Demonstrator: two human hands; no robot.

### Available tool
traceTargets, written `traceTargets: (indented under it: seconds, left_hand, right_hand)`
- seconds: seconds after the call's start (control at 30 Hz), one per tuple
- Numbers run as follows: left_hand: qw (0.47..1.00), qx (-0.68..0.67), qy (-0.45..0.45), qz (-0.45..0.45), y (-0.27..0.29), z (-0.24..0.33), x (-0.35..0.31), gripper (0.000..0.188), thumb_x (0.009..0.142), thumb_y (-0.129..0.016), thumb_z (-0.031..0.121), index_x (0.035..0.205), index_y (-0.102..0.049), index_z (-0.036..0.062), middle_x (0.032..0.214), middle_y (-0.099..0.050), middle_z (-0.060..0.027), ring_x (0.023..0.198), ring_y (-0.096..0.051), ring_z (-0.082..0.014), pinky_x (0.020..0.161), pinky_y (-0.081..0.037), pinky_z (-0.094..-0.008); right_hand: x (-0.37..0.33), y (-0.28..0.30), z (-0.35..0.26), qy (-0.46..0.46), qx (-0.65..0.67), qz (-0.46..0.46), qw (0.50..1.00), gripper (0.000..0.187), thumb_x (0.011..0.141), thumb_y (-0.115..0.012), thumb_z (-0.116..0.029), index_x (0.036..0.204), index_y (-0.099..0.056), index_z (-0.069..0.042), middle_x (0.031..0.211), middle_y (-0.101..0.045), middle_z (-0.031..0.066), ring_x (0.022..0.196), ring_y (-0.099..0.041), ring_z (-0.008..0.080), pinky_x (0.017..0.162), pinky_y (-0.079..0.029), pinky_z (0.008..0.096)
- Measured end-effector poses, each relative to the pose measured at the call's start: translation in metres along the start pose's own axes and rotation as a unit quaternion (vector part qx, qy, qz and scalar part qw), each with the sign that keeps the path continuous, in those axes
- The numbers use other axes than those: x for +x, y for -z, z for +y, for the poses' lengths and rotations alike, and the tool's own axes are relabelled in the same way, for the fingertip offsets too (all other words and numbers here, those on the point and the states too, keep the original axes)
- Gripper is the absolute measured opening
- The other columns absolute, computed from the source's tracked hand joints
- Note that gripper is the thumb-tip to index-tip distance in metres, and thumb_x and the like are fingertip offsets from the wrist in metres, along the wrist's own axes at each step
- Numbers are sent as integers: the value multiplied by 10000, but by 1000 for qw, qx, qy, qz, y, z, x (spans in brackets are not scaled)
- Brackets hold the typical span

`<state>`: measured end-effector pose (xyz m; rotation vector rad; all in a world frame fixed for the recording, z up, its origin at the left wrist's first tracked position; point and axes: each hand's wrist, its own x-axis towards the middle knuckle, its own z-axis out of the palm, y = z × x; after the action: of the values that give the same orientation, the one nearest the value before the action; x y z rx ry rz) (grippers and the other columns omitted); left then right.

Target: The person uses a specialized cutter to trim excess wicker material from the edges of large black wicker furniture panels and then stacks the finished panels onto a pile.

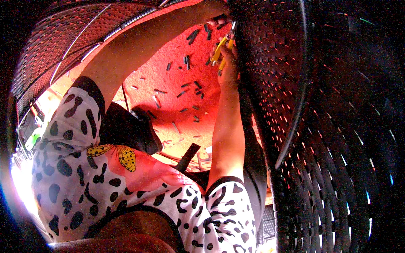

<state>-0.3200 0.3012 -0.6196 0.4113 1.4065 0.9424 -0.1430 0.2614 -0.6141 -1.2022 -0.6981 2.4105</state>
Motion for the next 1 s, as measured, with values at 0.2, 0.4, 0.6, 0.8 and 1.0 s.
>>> traceTargets:
  seconds: [0.2, 0.4, 0.6, 0.8, 1.0]
  left_hand:
    - [1000, 7, -11, 5, 2, -4, -6, 175, 774, -572, 212, 738, -596, 43, 609, -574, -55, 447, -518, -127, 357, -385, -241]
    - [1000, 18, -17, 1, 3, -2, -4, 172, 773, -569, 213, 737, -596, 47, 603, -568, -51, 445, -514, -124, 357, -385, -242]
    - [999, 35, -18, 3, 6, 0, -7, 169, 772, -567, 214, 736, -596, 51, 596, -563, -48, 443, -509, -121, 358, -386, -243]
    - [998, 60, -25, 0, 6, 6, -3, 167, 771, -565, 215, 735, -595, 55, 590, -557, -45, 441, -504, -119, 358, -386, -244]
    - [997, 76, -29, -2, 8, 5, -2, 164, 770, -562, 217, 735, -595, 60, 584, -552, -41, 439, -499, -116, 359, -386, -245]
  right_hand:
    - [7, -13, -12, -46, -59, 61, 995, 291, 763, -589, -246, 988, -488, -91, 714, -542, 44, 593, -537, 156, 533, -440, 282]
    - [15, -8, -15, -58, -113, 99, 987, 291, 752, -597, -287, 958, -507, -101, 695, -537, 41, 562, -529, 156, 480, -417, 272]
    - [22, -17, -20, -66, -146, 112, 981, 261, 756, -586, -293, 914, -515, -98, 685, -539, 51, 551, -531, 167, 457, -413, 280]
    - [26, -18, -23, -51, -100, 92, 989, 258, 753, -594, -290, 911, -516, -102, 688, -539, 52, 549, -528, 171, 458, -415, 284]
    - [24, -26, -31, -83, -96, 121, 985, 236, 743, -601, -275, 889, -521, -107, 654, -504, 37, 527, -506, 165, 435, -392, 277]
